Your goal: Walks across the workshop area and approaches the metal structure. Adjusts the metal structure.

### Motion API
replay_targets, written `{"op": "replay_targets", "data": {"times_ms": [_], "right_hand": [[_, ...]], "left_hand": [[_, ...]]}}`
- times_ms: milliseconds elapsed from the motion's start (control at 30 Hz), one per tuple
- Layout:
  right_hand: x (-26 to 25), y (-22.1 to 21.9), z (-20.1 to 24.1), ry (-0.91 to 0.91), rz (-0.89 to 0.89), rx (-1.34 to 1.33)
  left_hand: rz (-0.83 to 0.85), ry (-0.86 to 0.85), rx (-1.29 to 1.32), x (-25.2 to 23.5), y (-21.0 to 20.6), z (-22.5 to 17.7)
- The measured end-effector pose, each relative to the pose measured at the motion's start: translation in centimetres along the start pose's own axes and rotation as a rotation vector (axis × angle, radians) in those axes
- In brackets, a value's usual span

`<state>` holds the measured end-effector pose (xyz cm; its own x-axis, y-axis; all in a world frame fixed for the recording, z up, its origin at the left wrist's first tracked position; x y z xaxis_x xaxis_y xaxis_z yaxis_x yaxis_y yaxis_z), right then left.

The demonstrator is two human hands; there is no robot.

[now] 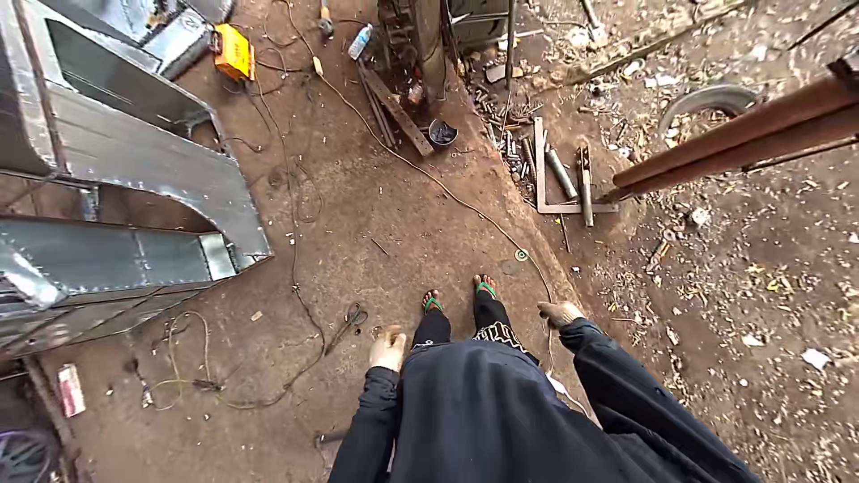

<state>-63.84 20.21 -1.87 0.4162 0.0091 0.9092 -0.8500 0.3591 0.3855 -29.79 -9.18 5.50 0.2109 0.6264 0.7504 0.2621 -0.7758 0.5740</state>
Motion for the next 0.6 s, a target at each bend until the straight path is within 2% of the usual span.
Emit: {"op": "replay_targets", "data": {"times_ms": [100,200,267,300,367,467,600], "right_hand": [[-0.3,3.9,2.7,0.093,0.006,0.039],[-0.9,6.7,3.6,0.142,0.024,0.100],[-2.5,7.3,2.5,0.182,-0.021,0.034],[-3.1,7.3,1.7,0.187,-0.041,-0.014],[-4.1,7.4,0.0,0.155,-0.049,-0.058],[-5.1,6.7,-2.4,0.076,0.016,-0.037],[-5.5,4.6,-4.9,-0.037,0.126,-0.037]], "left_hand": [[0.191,-0.201,-0.461,-1.3,-5.0,-5.6],[0.543,-0.328,-0.845,-0.7,-12.0,-8.8],[0.791,-0.306,-0.945,-0.1,-15.1,-9.8],[0.852,-0.298,-0.895,-0.2,-15.6,-9.5],[0.778,-0.337,-0.678,-0.3,-14.8,-9.0],[0.592,-0.365,-0.309,1.7,-10.8,-11.6],[0.518,-0.388,-0.228,4.3,-8.0,-14.3]]}}
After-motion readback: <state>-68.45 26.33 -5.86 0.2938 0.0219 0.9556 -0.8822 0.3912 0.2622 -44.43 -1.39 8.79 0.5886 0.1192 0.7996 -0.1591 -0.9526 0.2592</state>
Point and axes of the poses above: each hand's wrist, its own x-axis away from the middle knuckle, its own y-axis out of the back of the hand, z = x × y, the point moved 1 cm from there along -x, towards the middle knuckle, and after that the axes turned 1 degree about x, right-handed, at the moved point
